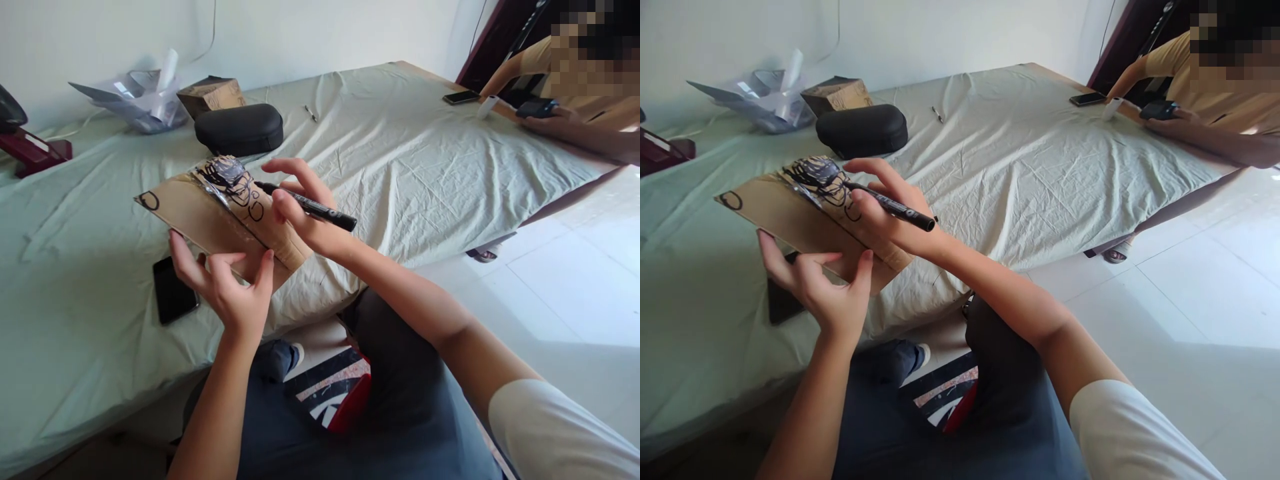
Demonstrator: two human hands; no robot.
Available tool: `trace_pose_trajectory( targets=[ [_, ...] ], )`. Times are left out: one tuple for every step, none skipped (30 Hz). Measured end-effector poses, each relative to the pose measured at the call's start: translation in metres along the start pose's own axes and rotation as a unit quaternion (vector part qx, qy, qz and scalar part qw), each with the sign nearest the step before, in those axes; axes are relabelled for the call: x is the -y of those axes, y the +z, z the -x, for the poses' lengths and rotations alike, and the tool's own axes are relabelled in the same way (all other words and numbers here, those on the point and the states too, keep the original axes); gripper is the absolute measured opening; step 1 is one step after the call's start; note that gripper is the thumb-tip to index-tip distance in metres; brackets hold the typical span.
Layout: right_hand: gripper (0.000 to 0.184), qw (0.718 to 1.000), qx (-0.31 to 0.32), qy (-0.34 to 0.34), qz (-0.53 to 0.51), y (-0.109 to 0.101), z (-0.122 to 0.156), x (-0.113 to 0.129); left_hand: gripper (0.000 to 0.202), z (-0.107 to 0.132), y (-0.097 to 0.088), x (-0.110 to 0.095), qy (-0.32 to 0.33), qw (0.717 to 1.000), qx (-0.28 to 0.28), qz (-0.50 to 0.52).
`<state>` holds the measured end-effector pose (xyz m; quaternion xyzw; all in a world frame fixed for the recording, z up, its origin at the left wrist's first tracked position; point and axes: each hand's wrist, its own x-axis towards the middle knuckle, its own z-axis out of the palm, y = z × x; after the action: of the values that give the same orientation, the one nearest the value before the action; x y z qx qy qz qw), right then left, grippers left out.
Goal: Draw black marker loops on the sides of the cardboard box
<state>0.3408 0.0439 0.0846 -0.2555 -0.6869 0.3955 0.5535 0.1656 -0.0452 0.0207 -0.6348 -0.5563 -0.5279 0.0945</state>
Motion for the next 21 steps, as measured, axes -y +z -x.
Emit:
trace_pose_trajectory(
  targets=[
    [0.041,1.000,-0.001,0.005,0.015,0.002,-0.002,0.000,0.041,-0.001,0.000,0.001,0.005,1.000,-0.006,-0.002],
    [0.035,0.999,-0.001,0.013,0.035,0.004,-0.004,-0.001,0.042,-0.001,0.001,0.001,0.010,1.000,-0.011,0.001],
    [0.030,0.998,-0.002,0.019,0.054,0.006,-0.006,-0.001,0.043,-0.001,0.001,0.003,0.012,1.000,-0.014,0.006],
    [0.026,0.998,-0.003,0.018,0.066,0.008,-0.008,-0.002,0.045,-0.001,0.002,0.004,0.011,1.000,-0.015,0.011],
    [0.024,0.998,-0.008,0.006,0.067,0.011,-0.010,-0.003,0.048,0.000,0.002,0.005,0.008,1.000,-0.013,0.014],
    [0.022,0.998,-0.014,-0.014,0.062,0.014,-0.011,-0.004,0.053,0.001,0.003,0.007,0.003,1.000,-0.009,0.013],
    [0.021,0.998,-0.023,-0.040,0.051,0.018,-0.013,-0.004,0.061,0.003,0.003,0.009,0.001,1.000,-0.008,0.010],
    [0.019,0.997,-0.033,-0.062,0.040,0.022,-0.014,-0.005,0.071,0.005,0.004,0.011,0.003,1.000,-0.007,0.005],
    [0.017,0.996,-0.040,-0.078,0.032,0.026,-0.015,-0.004,0.082,0.007,0.004,0.012,0.009,1.000,-0.007,0.002],
    [0.015,0.995,-0.046,-0.084,0.029,0.030,-0.016,-0.004,0.093,0.009,0.004,0.014,0.015,1.000,-0.007,0.003],
    [0.013,0.995,-0.048,-0.081,0.033,0.033,-0.016,-0.004,0.103,0.011,0.004,0.016,0.019,1.000,-0.003,0.009],
    [0.012,0.995,-0.045,-0.075,0.041,0.035,-0.016,-0.003,0.112,0.012,0.004,0.017,0.018,1.000,0.004,0.020],
    [0.014,0.995,-0.042,-0.075,0.046,0.036,-0.016,-0.003,0.119,0.014,0.004,0.018,0.014,0.999,0.012,0.035],
    [0.016,0.995,-0.038,-0.080,0.048,0.037,-0.016,-0.003,0.123,0.015,0.005,0.019,0.007,0.999,0.019,0.050],
    [0.019,0.994,-0.039,-0.093,0.043,0.036,-0.016,-0.004,0.126,0.016,0.005,0.019,0.000,0.998,0.025,0.064],
    [0.022,0.993,-0.039,-0.107,0.037,0.036,-0.016,-0.005,0.127,0.017,0.005,0.020,-0.006,0.997,0.030,0.074],
    [0.023,0.992,-0.040,-0.114,0.033,0.034,-0.016,-0.006,0.126,0.017,0.004,0.020,-0.010,0.996,0.031,0.082],
    [0.023,0.992,-0.041,-0.112,0.037,0.033,-0.016,-0.007,0.125,0.018,0.004,0.020,-0.016,0.995,0.033,0.087],
    [0.021,0.993,-0.038,-0.105,0.046,0.032,-0.016,-0.008,0.125,0.018,0.004,0.020,-0.027,0.995,0.037,0.092],
    [0.020,0.993,-0.033,-0.099,0.056,0.032,-0.016,-0.010,0.125,0.018,0.003,0.020,-0.047,0.993,0.047,0.097],
    [0.019,0.992,-0.027,-0.104,0.060,0.032,-0.017,-0.011,0.127,0.018,0.003,0.020,-0.069,0.991,0.057,0.102]
  ],
)
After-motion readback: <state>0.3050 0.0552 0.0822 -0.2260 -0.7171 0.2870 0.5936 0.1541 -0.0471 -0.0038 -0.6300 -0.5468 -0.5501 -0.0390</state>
